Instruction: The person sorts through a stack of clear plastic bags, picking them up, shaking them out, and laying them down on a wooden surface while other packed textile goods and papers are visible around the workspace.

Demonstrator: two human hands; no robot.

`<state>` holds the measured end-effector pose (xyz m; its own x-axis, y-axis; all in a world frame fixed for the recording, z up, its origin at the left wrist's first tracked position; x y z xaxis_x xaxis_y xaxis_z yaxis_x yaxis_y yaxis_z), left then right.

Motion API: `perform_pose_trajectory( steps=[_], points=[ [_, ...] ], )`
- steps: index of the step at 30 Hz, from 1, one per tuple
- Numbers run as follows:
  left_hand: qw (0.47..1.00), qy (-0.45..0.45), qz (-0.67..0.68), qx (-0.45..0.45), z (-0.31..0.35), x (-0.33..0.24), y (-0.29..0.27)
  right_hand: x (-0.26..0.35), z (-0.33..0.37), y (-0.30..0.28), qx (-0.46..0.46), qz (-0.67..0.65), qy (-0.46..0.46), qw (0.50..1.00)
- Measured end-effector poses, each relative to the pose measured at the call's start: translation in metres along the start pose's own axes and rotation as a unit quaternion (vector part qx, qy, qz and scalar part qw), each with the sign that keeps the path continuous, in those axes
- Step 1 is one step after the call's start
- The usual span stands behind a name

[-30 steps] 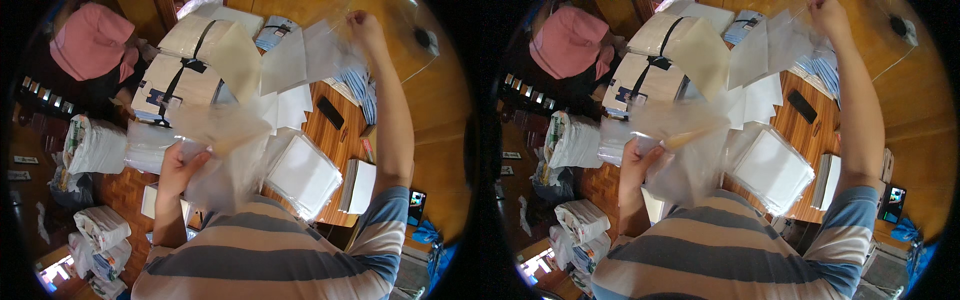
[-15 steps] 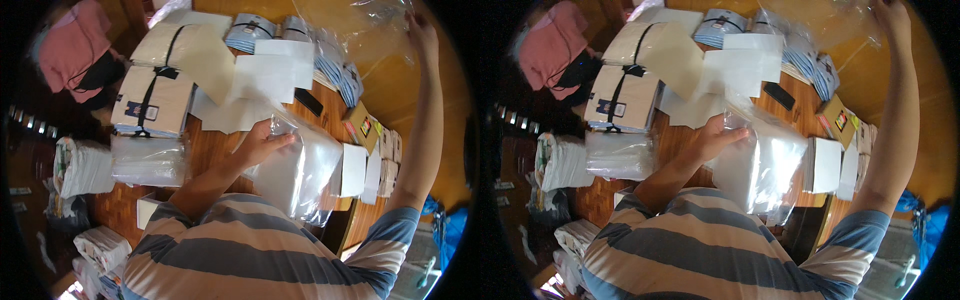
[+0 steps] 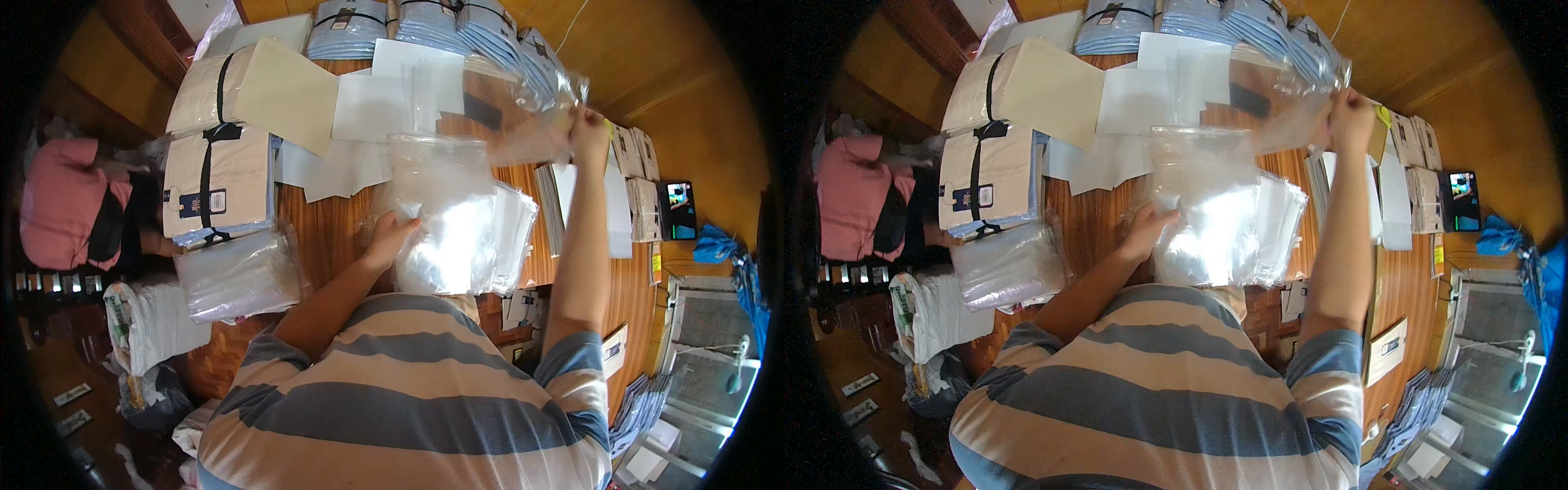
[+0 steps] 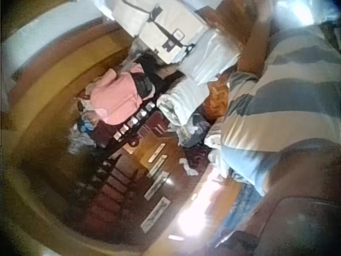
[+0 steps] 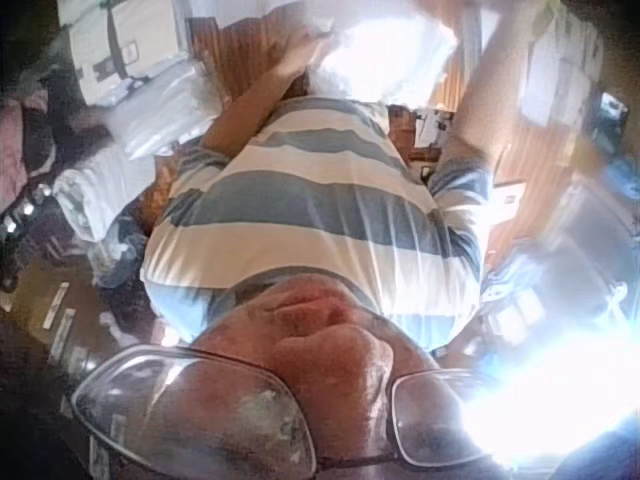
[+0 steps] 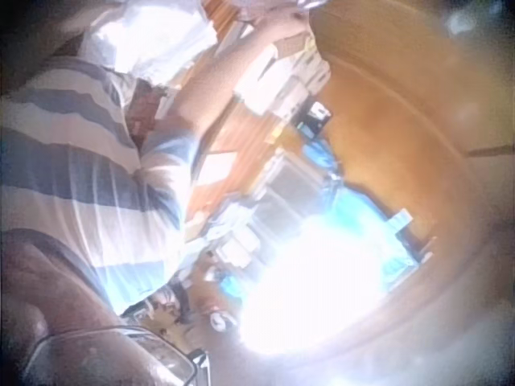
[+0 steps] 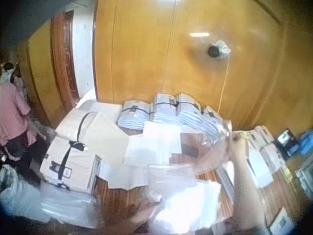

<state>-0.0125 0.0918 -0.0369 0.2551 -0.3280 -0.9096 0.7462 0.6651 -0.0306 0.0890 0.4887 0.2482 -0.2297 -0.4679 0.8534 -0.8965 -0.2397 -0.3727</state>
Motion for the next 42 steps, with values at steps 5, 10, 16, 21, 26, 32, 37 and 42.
perform_pose_trajectory(
  steps=[5,10,16,21,26,32,37,42],
  points=[
    [0.995,0.004,0.095,-0.015,0.002,-0.004,0.006,-0.129,0.145,-0.021,-0.116,-0.103,0.197,0.968],
    [0.991,0.04,0.116,-0.046,0.004,-0.002,0.003,-0.1,0.31,0.013,-0.051,-0.226,0.336,0.913],
    [0.933,-0.006,0.352,-0.073,-0.003,0.016,0.005,-0.097,0.373,-0.005,-0.178,-0.287,0.37,0.865],
    [0.99,0.108,0.05,-0.069,0.012,-0.028,0.009,-0.085,0.406,0.015,0.001,-0.292,0.438,0.85],
    [0.993,0.038,0.102,-0.045,0.011,-0.008,0.012,-0.08,0.429,0.017,0.159,-0.3,0.495,0.8],
    [0.991,0.025,0.134,0.005,0.003,0.003,0.001,-0.105,0.371,-0.015,0.011,-0.305,0.479,0.823],
    [0.993,0.022,0.119,0.007,0.002,0.003,0.001,-0.089,0.323,0.02,0.251,-0.183,0.441,0.842],
    [0.996,0.012,0.094,-0.005,0.003,0.01,0.0,-0.104,0.283,0.042,0.275,-0.011,0.241,0.931]
  ],
)
Point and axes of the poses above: each hand's wrist, its own z-axis away from the middle knuckle, its own y-axis out of the palm, x = y × z, the point moved 8 cm from there along -z, towards the middle knuckle, and after that the axes turned 8 degrees about -z, right-handed, at the moved point
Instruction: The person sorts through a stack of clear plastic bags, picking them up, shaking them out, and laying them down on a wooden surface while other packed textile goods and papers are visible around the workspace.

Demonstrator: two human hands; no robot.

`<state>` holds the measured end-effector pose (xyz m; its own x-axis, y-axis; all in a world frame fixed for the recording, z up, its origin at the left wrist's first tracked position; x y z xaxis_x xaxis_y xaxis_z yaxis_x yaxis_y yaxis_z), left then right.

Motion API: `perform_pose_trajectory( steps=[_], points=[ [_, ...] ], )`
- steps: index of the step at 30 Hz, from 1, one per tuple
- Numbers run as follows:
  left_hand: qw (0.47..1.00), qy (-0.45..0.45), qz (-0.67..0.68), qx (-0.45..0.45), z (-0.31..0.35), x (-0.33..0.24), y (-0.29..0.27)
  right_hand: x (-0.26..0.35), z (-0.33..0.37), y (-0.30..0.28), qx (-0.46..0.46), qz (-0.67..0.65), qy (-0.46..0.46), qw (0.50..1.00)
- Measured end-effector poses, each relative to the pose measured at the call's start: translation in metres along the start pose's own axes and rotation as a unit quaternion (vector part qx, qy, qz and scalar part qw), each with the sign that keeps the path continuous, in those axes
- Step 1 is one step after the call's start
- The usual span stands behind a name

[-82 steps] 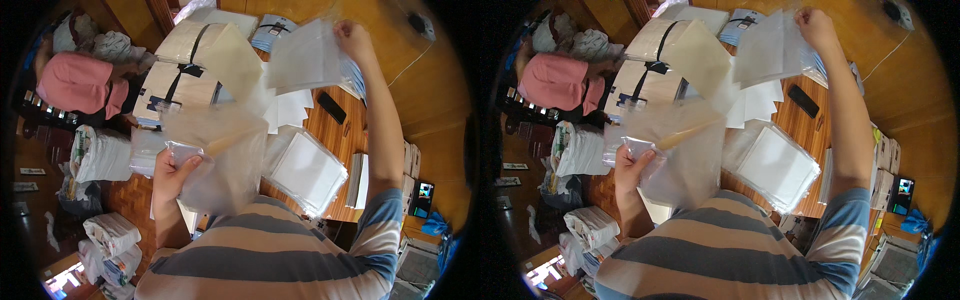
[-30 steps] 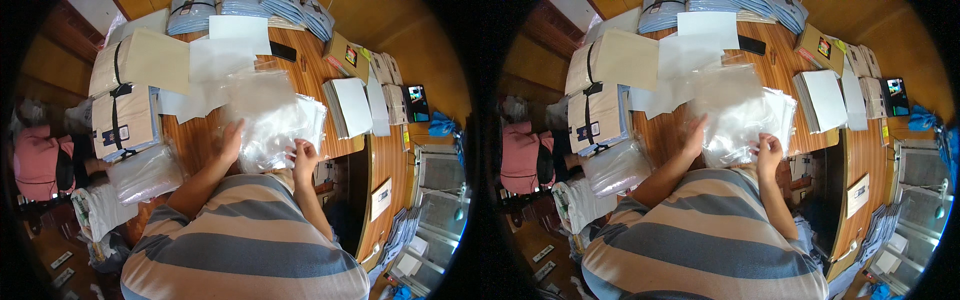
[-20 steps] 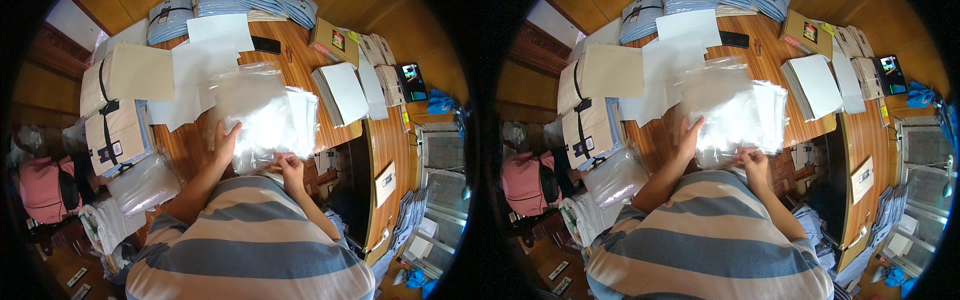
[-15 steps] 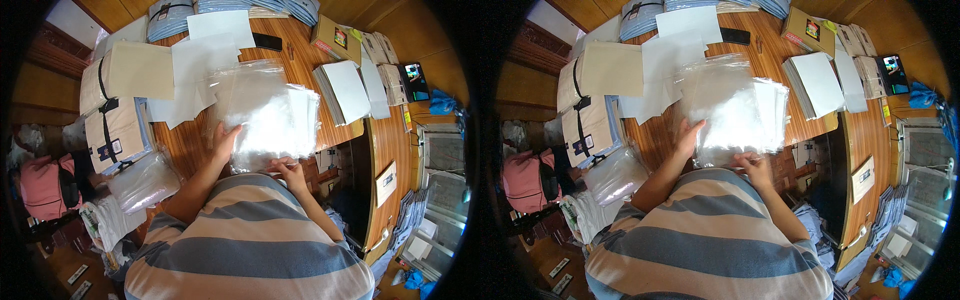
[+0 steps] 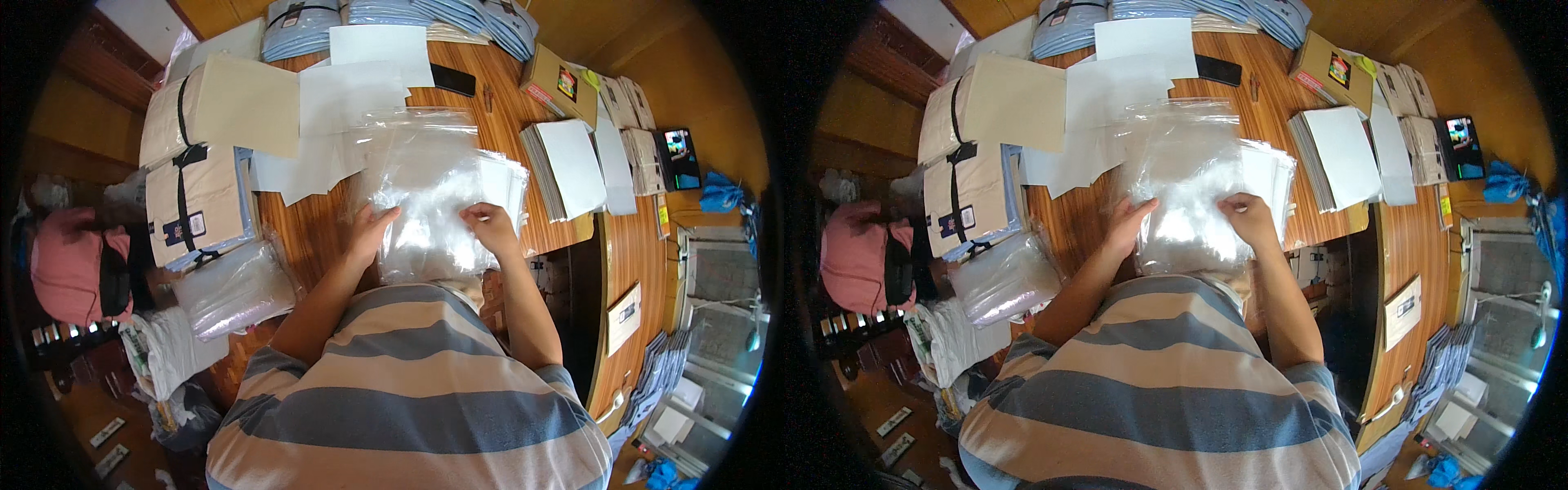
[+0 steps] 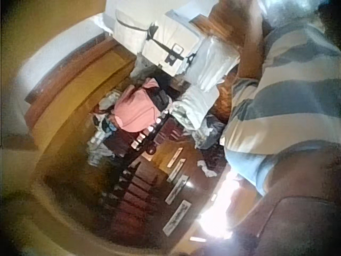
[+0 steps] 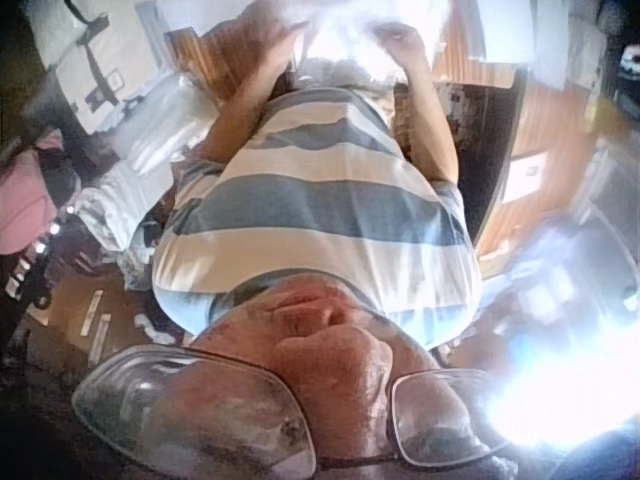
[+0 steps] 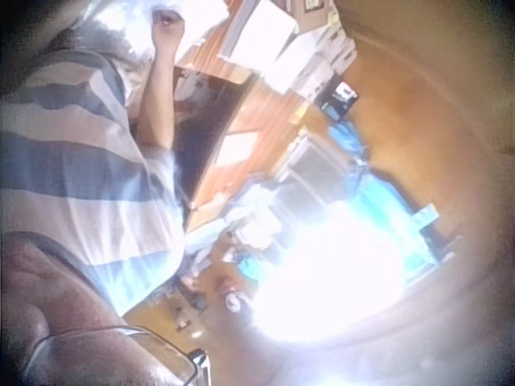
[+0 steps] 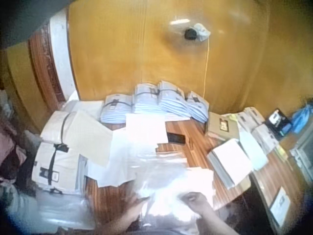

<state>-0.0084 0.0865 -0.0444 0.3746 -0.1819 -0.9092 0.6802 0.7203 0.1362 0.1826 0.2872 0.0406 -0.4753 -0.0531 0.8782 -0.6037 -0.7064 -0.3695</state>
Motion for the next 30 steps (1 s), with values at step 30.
perform_pose_trajectory(
  steps=[30],
  points=[
    [0.999,-0.035,-0.027,0.005,-0.005,0.014,-0.005,0.003,-0.017,-0.001,0.027,-0.127,0.051,0.99]
  ],
)
Point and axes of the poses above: each hand's wrist, its own z-axis away from the middle knuckle, its own y-axis out of the palm, x = y × z, the point moved 8 cm from there along -z, towards the middle knuckle, and after that the axes turned 8 degrees about -z, right-handed, at the moved point
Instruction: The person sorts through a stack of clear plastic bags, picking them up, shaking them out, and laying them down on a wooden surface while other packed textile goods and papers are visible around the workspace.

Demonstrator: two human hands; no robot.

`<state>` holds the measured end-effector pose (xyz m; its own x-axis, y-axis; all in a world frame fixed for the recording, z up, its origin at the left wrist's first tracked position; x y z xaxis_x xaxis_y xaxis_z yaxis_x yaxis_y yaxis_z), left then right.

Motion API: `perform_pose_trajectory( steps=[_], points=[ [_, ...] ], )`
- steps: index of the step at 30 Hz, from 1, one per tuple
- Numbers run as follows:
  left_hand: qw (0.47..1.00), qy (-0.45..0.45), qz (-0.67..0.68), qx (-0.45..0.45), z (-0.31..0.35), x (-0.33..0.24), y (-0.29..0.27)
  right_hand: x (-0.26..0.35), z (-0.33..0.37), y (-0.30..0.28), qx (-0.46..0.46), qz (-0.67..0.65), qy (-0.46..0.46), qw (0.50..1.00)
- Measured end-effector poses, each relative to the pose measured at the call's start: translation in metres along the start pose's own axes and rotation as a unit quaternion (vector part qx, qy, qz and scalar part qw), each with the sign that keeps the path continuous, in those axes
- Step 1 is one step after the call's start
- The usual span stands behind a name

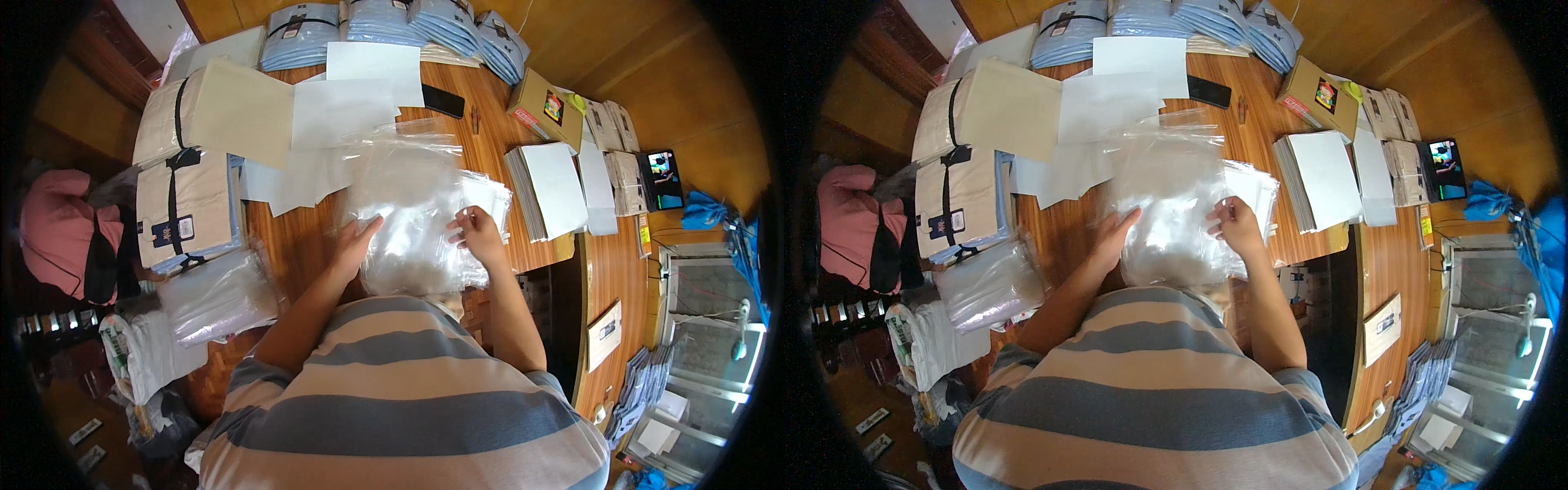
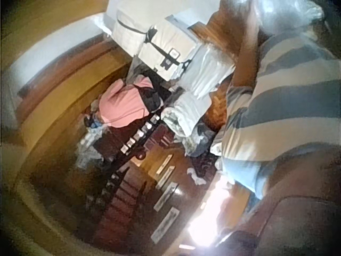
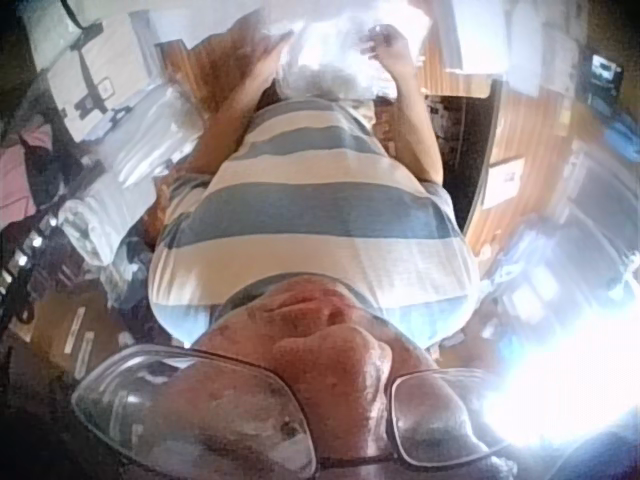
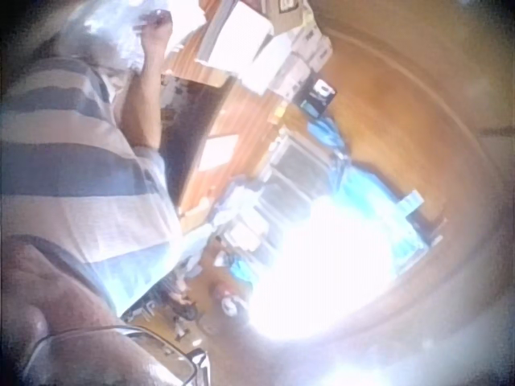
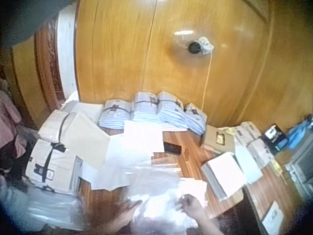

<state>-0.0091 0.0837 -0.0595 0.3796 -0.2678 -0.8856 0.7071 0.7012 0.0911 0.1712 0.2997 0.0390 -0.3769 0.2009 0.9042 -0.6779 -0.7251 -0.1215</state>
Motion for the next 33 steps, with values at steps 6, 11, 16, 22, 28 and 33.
perform_pose_trajectory(
  steps=[6,11,16,22,28,33],
  points=[
    [0.978,0.007,0.206,-0.045,-0.007,0.008,-0.004,0.157,-0.02,0.041,-0.007,0.016,-0.223,0.975],
    [0.976,0.011,0.217,0.024,-0.018,0.018,-0.005,0.263,0.009,0.065,0.021,-0.114,-0.34,0.933],
    [0.959,0.021,0.266,0.096,-0.001,-0.011,0.006,0.17,-0.006,0.04,-0.021,-0.034,-0.15,0.988],
    [0.953,0.032,0.298,0.044,0.0,-0.01,-0.002,0.022,0.014,0.025,-0.006,0.024,-0.072,0.997],
    [0.983,0.023,0.168,0.068,0.001,-0.019,0.002,0.004,0.035,0.012,-0.031,0.227,-0.222,0.948],
    [0.982,0.174,-0.03,-0.072,0.016,-0.07,-0.011,-0.001,0.028,-0.022,-0.145,0.136,-0.131,0.971]
  ],
)
Point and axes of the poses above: each hand's wrist, its own z-axis away from the middle knuckle, its own y-axis out of the palm, x = y × z, the point moved 8 cm from there along -z, towards the middle knuckle, and after that the axes turned 8 degrees about -z, right-handed, at the moved point
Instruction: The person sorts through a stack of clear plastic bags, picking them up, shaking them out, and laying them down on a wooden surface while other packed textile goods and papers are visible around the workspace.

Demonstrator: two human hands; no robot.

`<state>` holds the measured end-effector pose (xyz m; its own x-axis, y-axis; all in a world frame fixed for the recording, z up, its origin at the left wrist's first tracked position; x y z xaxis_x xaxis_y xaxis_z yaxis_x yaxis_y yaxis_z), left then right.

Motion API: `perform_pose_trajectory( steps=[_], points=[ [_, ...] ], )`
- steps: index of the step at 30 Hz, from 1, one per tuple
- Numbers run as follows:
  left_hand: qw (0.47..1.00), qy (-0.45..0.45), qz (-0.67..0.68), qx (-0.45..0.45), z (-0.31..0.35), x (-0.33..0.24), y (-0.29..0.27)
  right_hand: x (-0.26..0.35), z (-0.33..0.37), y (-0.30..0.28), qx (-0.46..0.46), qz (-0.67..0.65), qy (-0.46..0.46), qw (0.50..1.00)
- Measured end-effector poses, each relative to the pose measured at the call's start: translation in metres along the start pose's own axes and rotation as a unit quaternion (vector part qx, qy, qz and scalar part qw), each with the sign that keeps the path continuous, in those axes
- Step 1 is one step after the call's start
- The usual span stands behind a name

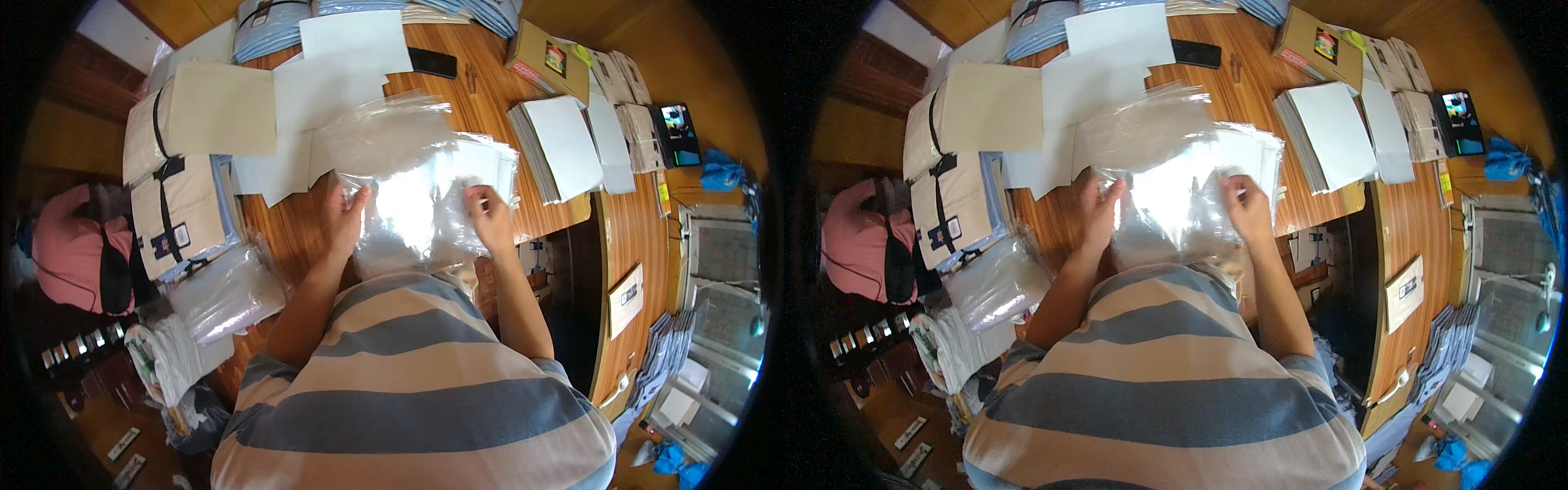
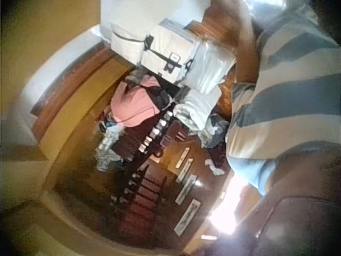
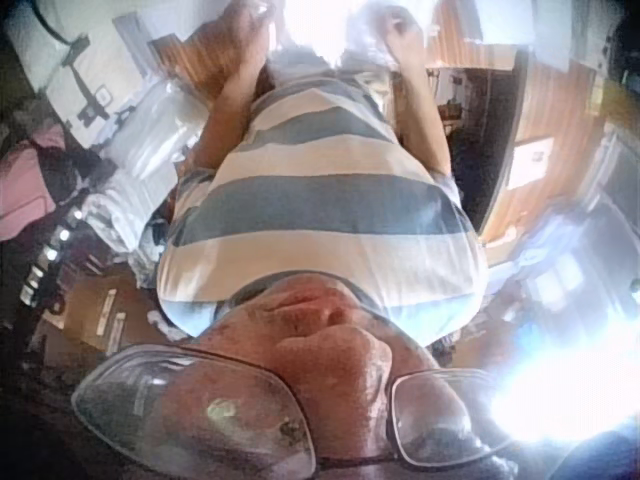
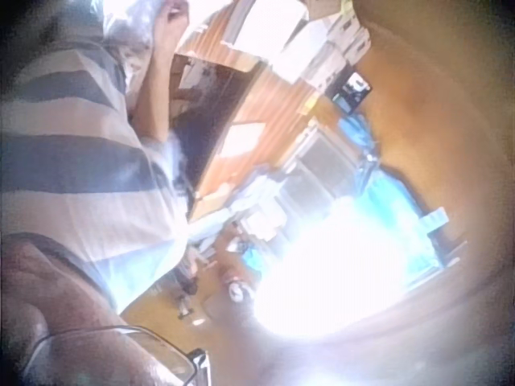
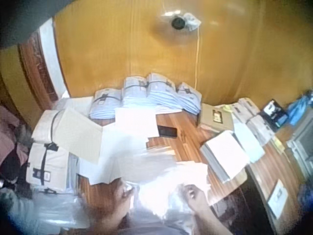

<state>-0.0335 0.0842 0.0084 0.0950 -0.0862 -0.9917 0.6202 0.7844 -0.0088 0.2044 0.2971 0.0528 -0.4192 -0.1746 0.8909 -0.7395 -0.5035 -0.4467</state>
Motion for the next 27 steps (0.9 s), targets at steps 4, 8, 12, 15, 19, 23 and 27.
perform_pose_trajectory(
  steps=[4,8,12,15,19,23,27],
  points=[
    [0.999,0.014,-0.041,-0.023,-0.002,-0.091,-0.031,-0.022,-0.021,-0.036,-0.13,0.187,-0.042,0.973],
    [0.992,0.089,-0.067,-0.061,0.003,-0.168,-0.101,-0.016,-0.02,-0.032,-0.148,0.328,-0.023,0.933],
    [0.976,0.159,-0.047,-0.139,0.039,-0.231,-0.172,-0.034,-0.031,-0.036,-0.107,0.274,0.053,0.954],
    [0.961,0.182,-0.005,-0.206,0.061,-0.247,-0.216,-0.07,-0.042,-0.045,-0.065,0.165,0.086,0.98],
    [0.949,0.197,0.031,-0.243,0.086,-0.246,-0.253,-0.079,-0.057,-0.052,0.021,0.09,0.164,0.982],
    [0.934,0.184,0.03,-0.304,0.101,-0.234,-0.269,-0.026,-0.046,-0.081,-0.074,0.206,-0.017,0.975],
    [0.936,0.18,0.036,-0.3,0.102,-0.232,-0.274,-0.001,-0.034,-0.081,-0.026,0.037,-0.03,0.999]
  ],
)
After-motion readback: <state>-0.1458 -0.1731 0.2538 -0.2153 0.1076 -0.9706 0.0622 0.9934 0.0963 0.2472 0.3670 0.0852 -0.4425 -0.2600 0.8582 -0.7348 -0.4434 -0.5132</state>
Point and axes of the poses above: each hand's wrist, its own z-axis away from the middle knuckle, its own y-axis out of the palm, x = y × z, the point moved 8 cm from there along -z, towards the middle knuckle, and after that the axes turned 8 degrees about -z, right-handed, at the moved point
